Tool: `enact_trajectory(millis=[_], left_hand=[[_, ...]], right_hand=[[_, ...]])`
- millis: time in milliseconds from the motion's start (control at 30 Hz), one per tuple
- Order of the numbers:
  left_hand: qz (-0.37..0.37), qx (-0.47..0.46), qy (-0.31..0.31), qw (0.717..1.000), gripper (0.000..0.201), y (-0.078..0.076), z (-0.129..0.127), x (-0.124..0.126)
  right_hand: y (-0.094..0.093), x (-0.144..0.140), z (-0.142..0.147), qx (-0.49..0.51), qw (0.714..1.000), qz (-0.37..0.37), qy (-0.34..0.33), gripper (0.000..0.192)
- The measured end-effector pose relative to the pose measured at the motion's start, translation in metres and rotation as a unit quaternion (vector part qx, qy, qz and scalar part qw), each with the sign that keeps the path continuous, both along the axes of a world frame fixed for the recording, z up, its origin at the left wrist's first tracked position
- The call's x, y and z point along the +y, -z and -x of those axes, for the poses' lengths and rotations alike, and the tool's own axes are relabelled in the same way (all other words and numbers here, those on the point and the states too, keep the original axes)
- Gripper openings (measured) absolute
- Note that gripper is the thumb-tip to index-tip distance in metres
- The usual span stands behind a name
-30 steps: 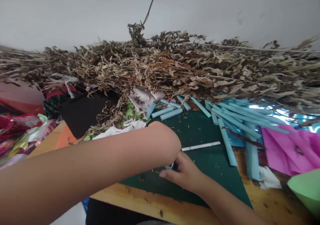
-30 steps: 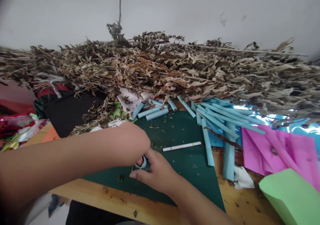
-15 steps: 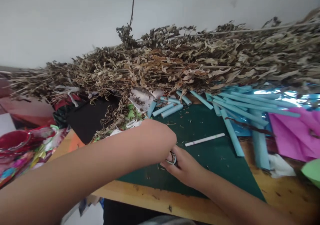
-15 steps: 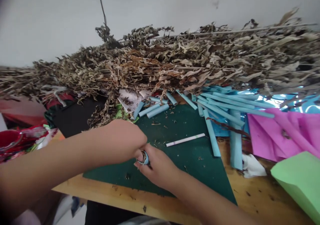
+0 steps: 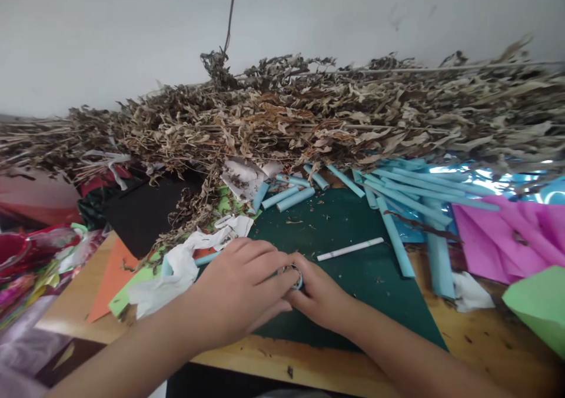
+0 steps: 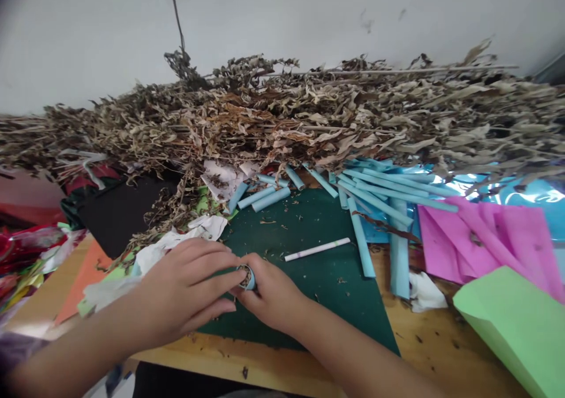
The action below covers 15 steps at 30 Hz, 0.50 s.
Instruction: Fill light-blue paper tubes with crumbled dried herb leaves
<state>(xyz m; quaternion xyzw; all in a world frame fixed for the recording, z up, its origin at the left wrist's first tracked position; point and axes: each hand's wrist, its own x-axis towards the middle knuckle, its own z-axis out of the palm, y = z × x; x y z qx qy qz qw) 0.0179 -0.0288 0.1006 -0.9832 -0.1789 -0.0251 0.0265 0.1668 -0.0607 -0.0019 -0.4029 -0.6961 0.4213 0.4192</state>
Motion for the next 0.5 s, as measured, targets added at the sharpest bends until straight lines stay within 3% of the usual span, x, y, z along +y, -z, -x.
enact_trajectory(millis=[200,500], left_hand=[[0.012,-0.068,-0.025,0.997,0.035,0.024,0.011,-0.005],[0.098,-0.064,-0.125,0.985,0.021,0.017,0.001,-0.012]], right_hand=[[0.0,0.0,0.001,0.01,1.0,0.004,-0.012,0.022],[0.001,-0.002,0.002,-0.011,1.0,0.0,-0.008,0.013]])
